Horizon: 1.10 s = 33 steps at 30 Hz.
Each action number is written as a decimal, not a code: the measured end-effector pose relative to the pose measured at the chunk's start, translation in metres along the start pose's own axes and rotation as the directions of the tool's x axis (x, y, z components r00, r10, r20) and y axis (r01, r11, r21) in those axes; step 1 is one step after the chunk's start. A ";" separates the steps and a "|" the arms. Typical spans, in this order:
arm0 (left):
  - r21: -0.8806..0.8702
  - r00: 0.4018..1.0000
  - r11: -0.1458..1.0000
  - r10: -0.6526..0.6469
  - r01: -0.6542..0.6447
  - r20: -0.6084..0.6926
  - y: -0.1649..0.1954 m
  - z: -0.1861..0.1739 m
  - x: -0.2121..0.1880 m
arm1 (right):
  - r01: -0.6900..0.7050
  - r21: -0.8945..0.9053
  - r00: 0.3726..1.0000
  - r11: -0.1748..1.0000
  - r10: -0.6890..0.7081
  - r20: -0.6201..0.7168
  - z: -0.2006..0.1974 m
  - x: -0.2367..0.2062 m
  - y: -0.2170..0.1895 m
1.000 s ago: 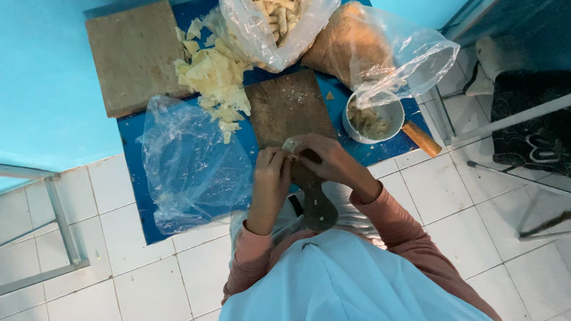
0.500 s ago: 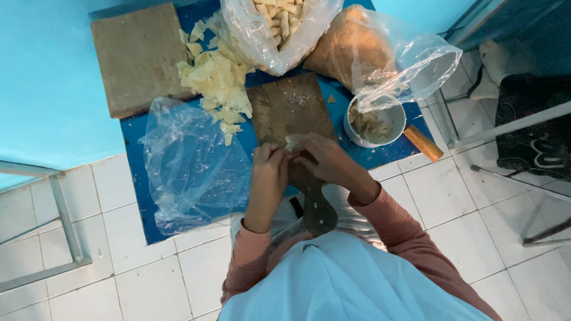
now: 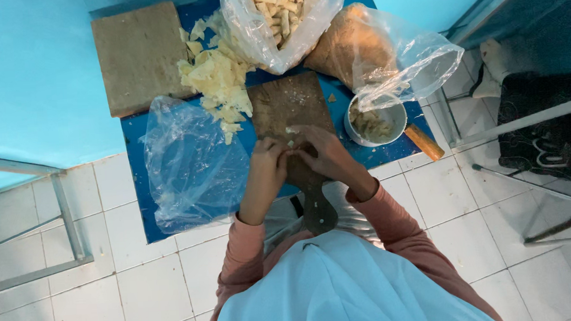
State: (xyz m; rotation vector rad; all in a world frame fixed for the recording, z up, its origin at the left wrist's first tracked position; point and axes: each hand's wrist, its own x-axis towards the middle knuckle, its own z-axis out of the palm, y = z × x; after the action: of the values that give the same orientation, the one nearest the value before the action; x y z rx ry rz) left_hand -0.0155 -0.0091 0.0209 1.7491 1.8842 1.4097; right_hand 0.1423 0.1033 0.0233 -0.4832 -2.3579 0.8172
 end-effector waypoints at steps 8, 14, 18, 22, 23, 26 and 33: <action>0.030 0.999 0.999 -0.025 0.026 -0.026 -0.009 0.007 0.004 | 0.059 -0.212 0.998 0.975 -0.063 -0.015 0.002 0.004 0.000; 0.026 0.991 0.992 -0.125 0.124 0.047 -0.013 0.010 0.012 | 0.091 -0.221 0.988 0.971 -0.116 -0.099 0.008 -0.001 -0.002; 0.039 0.986 0.988 -0.154 0.151 0.068 -0.011 0.008 0.013 | 0.192 -0.283 0.975 0.939 -0.216 -0.055 0.006 -0.001 -0.004; 0.071 0.997 0.994 -0.082 0.081 0.008 -0.004 0.002 0.011 | 0.196 -0.324 0.975 0.926 -0.220 -0.041 0.005 0.002 -0.007; 0.061 0.997 0.995 -0.073 0.073 0.003 -0.002 0.000 0.010 | 0.200 -0.335 0.972 0.921 -0.230 -0.051 0.005 0.003 -0.007; 0.066 0.999 0.997 -0.042 0.043 -0.015 0.001 -0.005 0.008 | 0.185 -0.363 0.973 0.913 -0.221 -0.061 0.006 0.005 -0.005; 0.192 0.997 0.980 -0.041 0.052 -0.060 0.002 0.004 0.011 | 0.118 -0.280 0.987 0.953 -0.143 -0.071 0.011 0.000 0.007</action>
State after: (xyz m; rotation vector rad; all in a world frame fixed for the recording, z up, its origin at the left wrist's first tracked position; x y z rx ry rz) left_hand -0.0145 0.0019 0.0256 1.7527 2.1415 1.3110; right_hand 0.1358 0.1041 0.0115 -0.4596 -2.4000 0.3987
